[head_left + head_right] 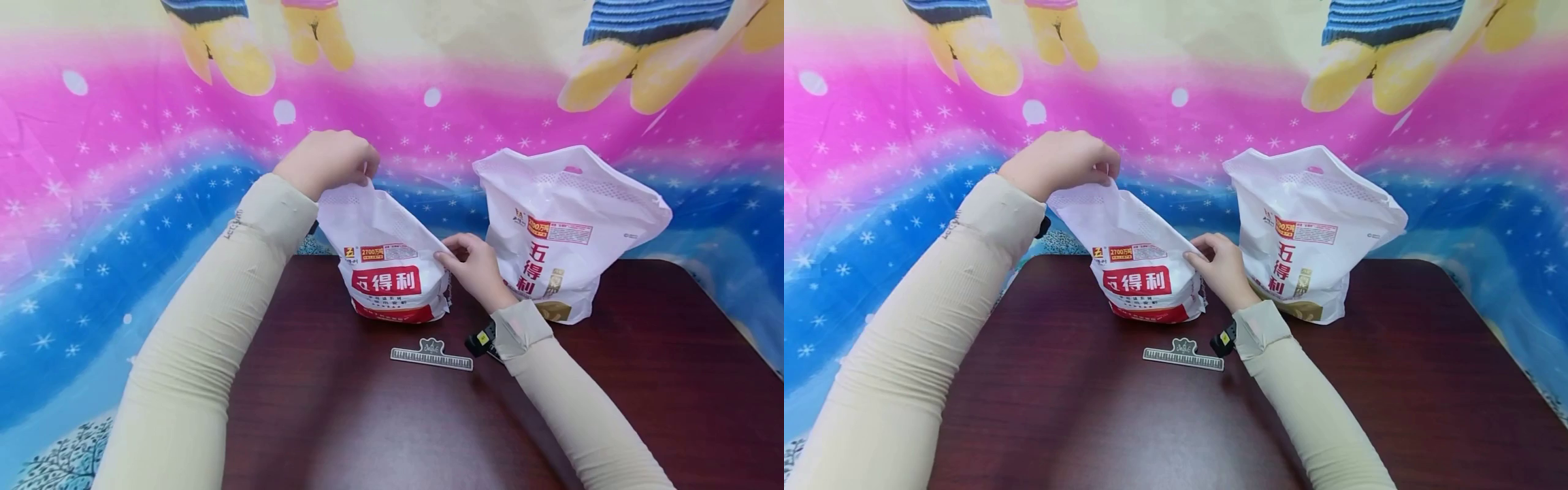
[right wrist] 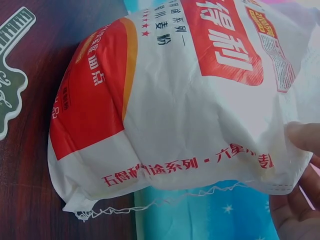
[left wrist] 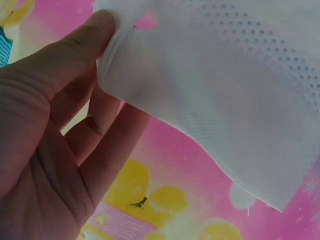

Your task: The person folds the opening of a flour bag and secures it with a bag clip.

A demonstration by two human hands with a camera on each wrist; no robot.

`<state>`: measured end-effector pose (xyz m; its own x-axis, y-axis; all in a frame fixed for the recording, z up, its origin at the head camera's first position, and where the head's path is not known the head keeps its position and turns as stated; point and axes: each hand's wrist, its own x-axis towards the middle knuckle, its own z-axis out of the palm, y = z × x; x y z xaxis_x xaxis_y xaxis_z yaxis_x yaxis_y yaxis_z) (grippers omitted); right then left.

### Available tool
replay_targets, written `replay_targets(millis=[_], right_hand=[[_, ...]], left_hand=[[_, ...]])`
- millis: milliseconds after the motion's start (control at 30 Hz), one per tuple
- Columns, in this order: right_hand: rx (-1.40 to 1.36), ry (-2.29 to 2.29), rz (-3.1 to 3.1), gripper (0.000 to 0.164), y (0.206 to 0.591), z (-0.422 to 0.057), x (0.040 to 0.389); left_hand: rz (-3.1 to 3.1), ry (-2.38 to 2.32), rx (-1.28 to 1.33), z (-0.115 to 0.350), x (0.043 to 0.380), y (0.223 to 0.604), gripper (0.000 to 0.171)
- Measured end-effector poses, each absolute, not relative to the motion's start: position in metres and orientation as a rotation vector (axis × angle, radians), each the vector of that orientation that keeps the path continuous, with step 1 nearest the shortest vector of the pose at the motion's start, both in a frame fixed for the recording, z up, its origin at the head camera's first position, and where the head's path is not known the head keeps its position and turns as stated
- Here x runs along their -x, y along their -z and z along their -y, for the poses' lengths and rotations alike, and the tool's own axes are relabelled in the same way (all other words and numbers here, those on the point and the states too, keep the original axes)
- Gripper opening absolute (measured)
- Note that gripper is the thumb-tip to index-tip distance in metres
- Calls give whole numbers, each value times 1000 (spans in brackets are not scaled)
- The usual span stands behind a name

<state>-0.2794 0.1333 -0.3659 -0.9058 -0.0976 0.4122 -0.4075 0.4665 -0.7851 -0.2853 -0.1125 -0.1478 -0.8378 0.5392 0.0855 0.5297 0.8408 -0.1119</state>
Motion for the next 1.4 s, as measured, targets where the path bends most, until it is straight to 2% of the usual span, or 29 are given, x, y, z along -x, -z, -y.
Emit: replay_targets(millis=[500, 967, 1400], right_hand=[[-422, -1320, 2372, 26, 380, -139, 267], [-348, -1505, 2359, 43, 387, -138, 250], [-274, -1626, 2312, 49, 397, -139, 235]], left_hand=[[2952, -58, 856, 114, 287, 144, 23], [2920, -83, 874, 117, 287, 146, 22], [2909, -87, 867, 116, 286, 146, 23]])
